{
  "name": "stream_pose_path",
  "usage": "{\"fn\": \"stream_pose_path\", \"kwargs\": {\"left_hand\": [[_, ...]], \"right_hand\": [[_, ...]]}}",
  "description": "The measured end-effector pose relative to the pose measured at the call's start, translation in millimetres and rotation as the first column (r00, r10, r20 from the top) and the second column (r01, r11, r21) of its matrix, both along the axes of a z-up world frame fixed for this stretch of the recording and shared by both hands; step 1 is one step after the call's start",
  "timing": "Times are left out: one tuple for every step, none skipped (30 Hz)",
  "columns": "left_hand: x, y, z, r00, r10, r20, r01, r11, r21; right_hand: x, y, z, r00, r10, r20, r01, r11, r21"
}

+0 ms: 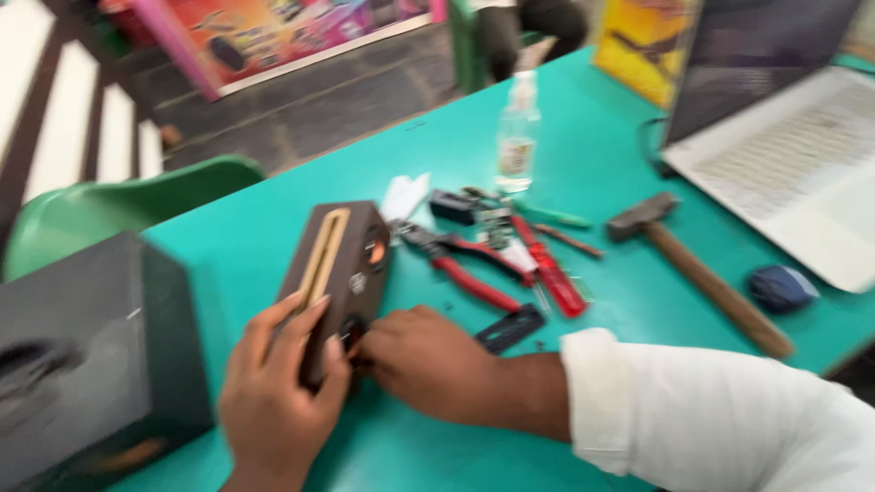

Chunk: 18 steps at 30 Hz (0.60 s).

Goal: The person uses pliers to pry the speaker grill from the wooden enclosure of a portable speaker, then removes the speakers by hand.

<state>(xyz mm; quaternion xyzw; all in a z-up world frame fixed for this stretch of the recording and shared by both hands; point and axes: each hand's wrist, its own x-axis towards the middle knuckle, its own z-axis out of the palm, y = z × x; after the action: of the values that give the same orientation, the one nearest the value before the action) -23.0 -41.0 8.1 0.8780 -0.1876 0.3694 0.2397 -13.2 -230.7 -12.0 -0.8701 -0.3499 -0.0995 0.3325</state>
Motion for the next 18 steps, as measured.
{"fn": "stream_pose_path", "kwargs": {"left_hand": [[-0.8,-0.3,4.8,1.0,-0.025,0.001,0.025,1.0,-0.015],[-2.4,0.0,8.3,1.0,-0.027,-0.011,0.027,0.999,-0.019],[-2.7,-0.8,10.3,0.999,-0.033,-0.022,0.032,0.999,-0.027],[-3.2,-1.0,11.3,0.999,-0.038,-0.013,0.037,0.999,-0.034],[-4.2,-0.8,11.8,0.999,-0.046,-0.007,0.045,0.998,-0.041],[-4.5,-0.6,11.8,0.999,-0.054,-0.001,0.054,0.997,-0.048],[-4.5,-1.2,11.0,0.999,-0.046,0.004,0.046,0.998,-0.048],[-3.7,-1.8,10.0,0.999,-0.037,0.009,0.038,0.998,-0.048],[-4.2,-1.4,8.4,0.999,-0.032,0.01,0.033,0.998,-0.049],[-5.6,0.0,6.7,1.0,-0.027,0.007,0.028,0.998,-0.054],[-4.8,0.3,5.4,0.999,-0.033,0.011,0.033,0.998,-0.059],[-5.3,1.4,4.2,0.999,-0.038,0.015,0.039,0.997,-0.065],[-4.7,1.8,3.4,0.999,-0.037,0.005,0.038,0.997,-0.068],[-4.6,2.1,2.7,0.999,-0.037,-0.004,0.037,0.997,-0.072],[-3.8,2.3,2.1,0.999,-0.043,-0.011,0.042,0.996,-0.076],[-3.6,2.7,1.6,0.999,-0.037,-0.006,0.037,0.997,-0.07],[-3.0,2.6,1.1,0.999,-0.035,-0.002,0.035,0.997,-0.064],[-2.7,2.5,0.6,0.999,-0.033,0.003,0.033,0.998,-0.058]], "right_hand": [[-0.7,-0.1,1.4,1.0,0.004,0.031,-0.004,1.0,-0.017],[-1.1,0.3,2.6,0.998,0.009,0.062,-0.007,0.999,-0.034],[-0.3,-0.5,3.9,0.995,0.01,0.095,-0.005,0.999,-0.052],[0.9,-1.3,5.3,0.994,0.023,0.11,-0.016,0.998,-0.065],[0.6,-2.2,6.9,0.992,0.032,0.122,-0.023,0.997,-0.078],[0.8,-2.9,8.7,0.99,0.042,0.135,-0.03,0.995,-0.09],[0.3,-4.2,10.4,0.99,0.032,0.139,-0.019,0.995,-0.093],[0.3,-5.1,12.2,0.99,0.022,0.143,-0.008,0.995,-0.096],[-0.6,-4.7,13.5,0.99,0.01,0.143,0.005,0.995,-0.101],[-1.7,-3.8,14.7,0.995,0.011,0.103,-0.003,0.997,-0.076],[-2.0,-4.6,16.6,0.997,0.003,0.071,0.0,0.999,-0.054],[-2.0,-3.8,17.7,0.999,-0.004,0.037,0.005,0.999,-0.032],[-1.5,-2.8,18.5,1.0,-0.024,-0.016,0.023,0.999,-0.035],[-0.8,-2.0,18.6,0.997,-0.043,-0.07,0.041,0.998,-0.04],[0.1,-2.3,18.4,0.99,-0.07,-0.12,0.065,0.997,-0.047],[1.9,-2.0,17.5,0.984,-0.066,-0.164,0.059,0.997,-0.047],[4.1,-1.3,15.8,0.976,-0.065,-0.209,0.056,0.997,-0.047],[5.9,-1.1,14.2,0.965,-0.064,-0.253,0.054,0.997,-0.047]]}}
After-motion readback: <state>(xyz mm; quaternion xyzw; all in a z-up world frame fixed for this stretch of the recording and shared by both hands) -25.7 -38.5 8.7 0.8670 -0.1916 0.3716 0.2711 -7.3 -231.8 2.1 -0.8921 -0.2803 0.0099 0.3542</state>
